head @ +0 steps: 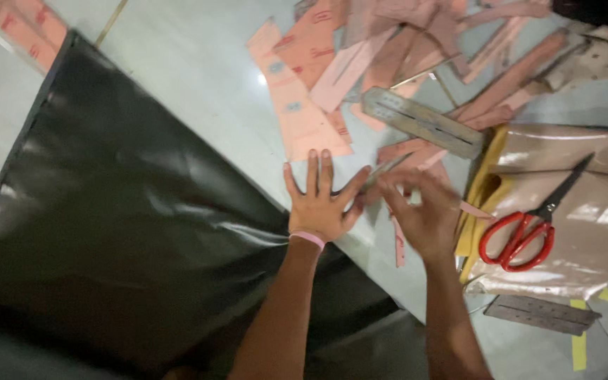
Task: The person sits on the floor and arranges small pink paper pieces on a large black sheet. They pick up pieces from a nearby pile, place them on the black sheet, and adjust their positions to form a pattern.
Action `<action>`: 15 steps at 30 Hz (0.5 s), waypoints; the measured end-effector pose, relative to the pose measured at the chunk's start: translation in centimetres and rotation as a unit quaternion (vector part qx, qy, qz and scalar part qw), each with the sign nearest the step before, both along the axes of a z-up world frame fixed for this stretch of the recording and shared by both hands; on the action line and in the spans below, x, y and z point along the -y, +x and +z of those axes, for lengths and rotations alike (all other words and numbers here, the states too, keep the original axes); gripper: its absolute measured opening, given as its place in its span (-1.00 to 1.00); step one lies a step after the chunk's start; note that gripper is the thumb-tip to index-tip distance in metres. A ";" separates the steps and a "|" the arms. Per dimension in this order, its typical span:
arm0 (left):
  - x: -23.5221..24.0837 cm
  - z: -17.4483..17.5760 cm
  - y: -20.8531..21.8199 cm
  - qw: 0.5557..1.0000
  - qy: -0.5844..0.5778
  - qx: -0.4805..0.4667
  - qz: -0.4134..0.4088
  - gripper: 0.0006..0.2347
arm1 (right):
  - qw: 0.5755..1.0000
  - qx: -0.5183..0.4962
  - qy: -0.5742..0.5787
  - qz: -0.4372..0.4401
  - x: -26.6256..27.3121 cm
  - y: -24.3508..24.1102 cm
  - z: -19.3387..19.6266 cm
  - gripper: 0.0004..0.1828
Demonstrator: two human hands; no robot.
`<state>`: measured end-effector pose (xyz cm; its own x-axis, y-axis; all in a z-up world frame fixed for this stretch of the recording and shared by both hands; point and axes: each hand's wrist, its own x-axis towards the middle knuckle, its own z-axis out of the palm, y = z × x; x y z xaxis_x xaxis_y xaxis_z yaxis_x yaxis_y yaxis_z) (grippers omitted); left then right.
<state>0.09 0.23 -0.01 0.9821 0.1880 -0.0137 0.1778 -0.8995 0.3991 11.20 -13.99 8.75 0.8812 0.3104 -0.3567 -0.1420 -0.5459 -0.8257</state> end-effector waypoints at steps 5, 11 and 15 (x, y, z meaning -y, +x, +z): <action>0.5 0.1 0.2 1.000 0.023 0.018 -0.010 -0.56 | 0.982 0.103 -0.097 -0.128 10.0 -12.7 -1.6 -0.76; 0.9 -0.1 0.3 0.998 0.055 -0.009 -0.018 -0.60 | 0.937 0.095 -0.237 -0.239 14.8 -28.9 -4.2 -0.77; 1.1 -0.3 0.1 0.995 0.088 -0.003 -0.035 -0.61 | 0.910 0.210 -0.280 -0.222 14.9 -32.4 -7.4 -0.58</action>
<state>0.14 -0.82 -0.34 0.9928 0.1198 0.0077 0.1147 -0.9658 0.2327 -21.18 -28.90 1.40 0.9704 -0.2365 0.0489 -0.1870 -0.8641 -0.4673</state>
